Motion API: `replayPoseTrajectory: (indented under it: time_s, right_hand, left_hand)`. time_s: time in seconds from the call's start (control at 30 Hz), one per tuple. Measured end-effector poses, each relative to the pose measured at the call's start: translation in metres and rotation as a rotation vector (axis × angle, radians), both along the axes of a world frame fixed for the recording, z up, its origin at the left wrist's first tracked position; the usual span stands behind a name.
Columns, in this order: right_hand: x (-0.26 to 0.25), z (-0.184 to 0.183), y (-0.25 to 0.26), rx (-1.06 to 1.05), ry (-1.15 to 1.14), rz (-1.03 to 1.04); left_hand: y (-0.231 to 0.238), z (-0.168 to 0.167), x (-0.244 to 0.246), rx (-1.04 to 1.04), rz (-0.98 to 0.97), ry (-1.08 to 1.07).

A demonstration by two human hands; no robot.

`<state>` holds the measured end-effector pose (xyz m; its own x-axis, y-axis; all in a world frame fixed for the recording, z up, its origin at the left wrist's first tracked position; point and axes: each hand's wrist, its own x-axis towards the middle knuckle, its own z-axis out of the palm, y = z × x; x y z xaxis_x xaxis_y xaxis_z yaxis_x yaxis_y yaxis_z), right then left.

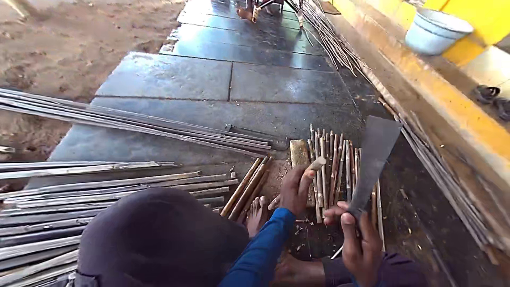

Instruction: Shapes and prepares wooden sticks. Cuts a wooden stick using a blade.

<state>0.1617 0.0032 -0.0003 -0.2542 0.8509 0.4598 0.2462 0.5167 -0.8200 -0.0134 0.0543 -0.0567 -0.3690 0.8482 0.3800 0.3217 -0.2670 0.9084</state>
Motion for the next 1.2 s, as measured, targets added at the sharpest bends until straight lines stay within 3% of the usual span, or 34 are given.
replayPoseTrajectory:
  time_s: [0.1, 0.2, 0.33, 0.37, 0.47, 0.57, 0.7, 0.8, 0.9, 1.03, 1.13, 1.2]
  right_hand:
    - [0.019, 0.037, 0.033, 0.107, -0.358, -0.058]
    - [0.024, 0.075, 0.050, 0.231, -0.401, -0.123]
    - [0.028, 0.043, 0.074, 0.359, -0.850, -0.219]
    - [0.029, 0.047, 0.075, 0.360, -0.867, -0.246]
    - [0.027, 0.072, 0.065, 0.299, -0.627, -0.276]
    - [0.038, 0.027, 0.072, 0.379, -0.798, -0.276]
    - [0.037, 0.052, 0.075, 0.282, -0.670, -0.292]
    - [0.048, 0.026, 0.082, 0.361, -0.749, -0.320]
    - [0.042, 0.059, 0.088, 0.342, -0.598, -0.303]
    - [0.049, 0.019, 0.072, 0.348, -0.771, -0.266]
    - [0.038, 0.040, 0.074, 0.294, -0.620, -0.306]
    - [0.043, 0.017, 0.068, 0.274, -0.642, -0.322]
  left_hand:
    - [0.008, 0.007, 0.007, -0.171, 0.038, -0.090]
    - [0.018, -0.005, 0.009, -0.161, 0.000, -0.182]
    - [0.011, -0.048, 0.016, -0.088, -0.064, -0.289]
    - [0.012, -0.053, 0.018, -0.112, -0.054, -0.266]
    - [0.011, -0.059, 0.029, -0.165, -0.024, -0.223]
    - [0.009, -0.060, 0.036, -0.168, -0.095, -0.231]
    - [0.015, -0.061, 0.036, -0.173, -0.107, -0.219]
    - [0.010, -0.060, 0.038, -0.232, -0.160, -0.183]
    - [0.021, -0.055, 0.034, -0.219, -0.141, -0.143]
    - [0.010, -0.059, 0.037, -0.264, -0.176, -0.143]
    - [0.021, -0.056, 0.030, -0.236, -0.173, -0.152]
    - [0.009, -0.055, 0.032, -0.321, -0.223, -0.137]
